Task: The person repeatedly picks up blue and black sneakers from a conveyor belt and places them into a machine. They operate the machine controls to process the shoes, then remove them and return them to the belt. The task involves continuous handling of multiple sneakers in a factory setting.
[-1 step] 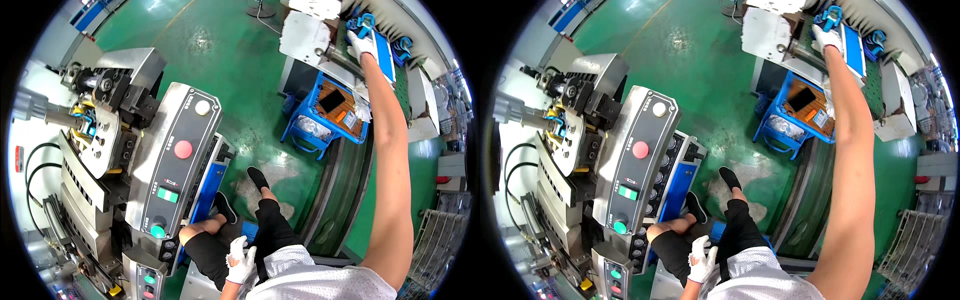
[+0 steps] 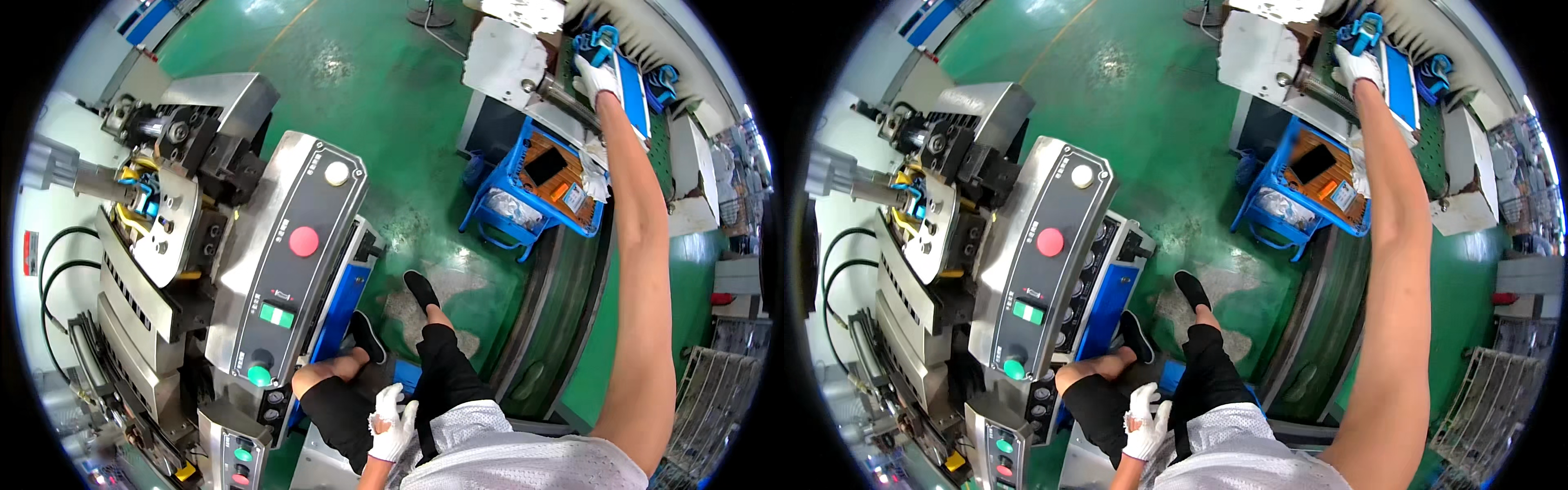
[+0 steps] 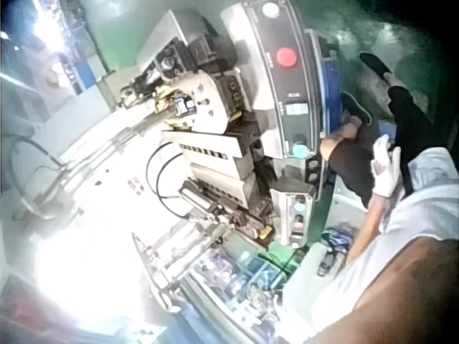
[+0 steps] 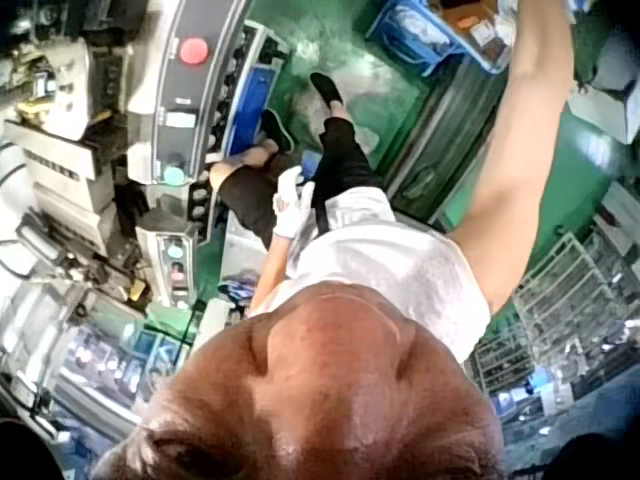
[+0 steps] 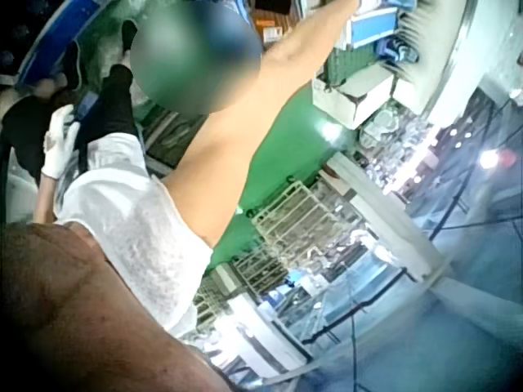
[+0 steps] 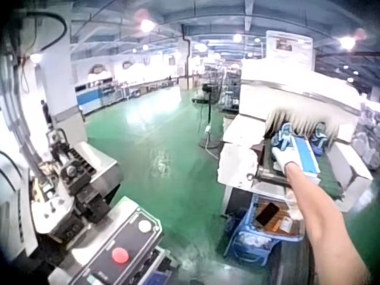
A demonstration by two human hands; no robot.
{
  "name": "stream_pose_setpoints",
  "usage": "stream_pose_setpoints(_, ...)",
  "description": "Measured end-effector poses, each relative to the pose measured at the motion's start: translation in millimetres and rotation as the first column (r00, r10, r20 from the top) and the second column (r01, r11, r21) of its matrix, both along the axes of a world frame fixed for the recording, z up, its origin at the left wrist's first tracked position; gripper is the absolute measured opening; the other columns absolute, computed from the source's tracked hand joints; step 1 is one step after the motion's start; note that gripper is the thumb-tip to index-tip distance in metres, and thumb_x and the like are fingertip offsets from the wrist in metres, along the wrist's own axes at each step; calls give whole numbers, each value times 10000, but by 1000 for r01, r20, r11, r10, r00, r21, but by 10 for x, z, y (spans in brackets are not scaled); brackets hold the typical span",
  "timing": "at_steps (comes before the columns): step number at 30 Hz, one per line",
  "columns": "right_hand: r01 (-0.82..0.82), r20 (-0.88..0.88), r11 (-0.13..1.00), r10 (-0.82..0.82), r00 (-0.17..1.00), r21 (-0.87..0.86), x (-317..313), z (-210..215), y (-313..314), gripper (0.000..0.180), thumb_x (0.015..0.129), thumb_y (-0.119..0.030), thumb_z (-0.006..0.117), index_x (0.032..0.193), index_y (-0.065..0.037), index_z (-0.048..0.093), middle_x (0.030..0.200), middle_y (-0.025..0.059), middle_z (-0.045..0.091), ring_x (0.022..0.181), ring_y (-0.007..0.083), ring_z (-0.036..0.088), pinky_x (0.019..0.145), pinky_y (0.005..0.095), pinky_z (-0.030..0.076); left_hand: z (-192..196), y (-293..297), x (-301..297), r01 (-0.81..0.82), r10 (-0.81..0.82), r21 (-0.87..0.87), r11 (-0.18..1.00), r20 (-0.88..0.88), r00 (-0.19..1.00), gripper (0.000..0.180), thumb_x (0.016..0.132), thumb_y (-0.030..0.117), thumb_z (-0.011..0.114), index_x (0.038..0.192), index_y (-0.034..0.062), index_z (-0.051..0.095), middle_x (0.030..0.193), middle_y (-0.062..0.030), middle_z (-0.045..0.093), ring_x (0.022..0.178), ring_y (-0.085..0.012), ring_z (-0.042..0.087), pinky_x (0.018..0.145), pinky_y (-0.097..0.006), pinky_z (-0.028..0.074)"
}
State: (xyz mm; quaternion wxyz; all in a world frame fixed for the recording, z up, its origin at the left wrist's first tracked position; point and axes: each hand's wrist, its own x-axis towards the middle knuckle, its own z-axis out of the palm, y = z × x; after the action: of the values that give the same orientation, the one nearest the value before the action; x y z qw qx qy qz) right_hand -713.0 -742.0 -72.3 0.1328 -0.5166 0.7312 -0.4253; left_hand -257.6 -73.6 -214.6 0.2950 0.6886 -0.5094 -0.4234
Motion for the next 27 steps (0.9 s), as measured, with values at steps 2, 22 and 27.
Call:
stream_pose_setpoints(2,-74,245,995,87,966,-63,274,-234,313,467,930,-409,782,1093,27,747,1077,145,776,884,221,774,813,359,598,94,22,138,-34,32,49,998,41,999,463,927,98,783,1344,4,604,1270,-219,635,1004,-330,715,821,-407,608)
stream_pose_setpoints(22,-938,-458,98,853,251,-333,3203,1801,4866,616,1094,-222,578,1609,32,357,1623,247,426,1446,365,509,1193,494,441,3480,94,1572,310,44,-942,131,318,947,362,978,172,634,1289,-6,586,1192,-171,629,1093,-375,618,996,-478,505)
stream_pose_setpoints(27,-951,-476,87,850,225,-296,3197,1706,5064,621,1096,-230,569,1615,27,345,1629,255,409,1454,377,495,1197,517,425,3338,509,1716,268,86,-961,72,274,958,415,984,193,640,1335,-5,541,1249,-182,590,1147,-380,587,1023,-488,490)
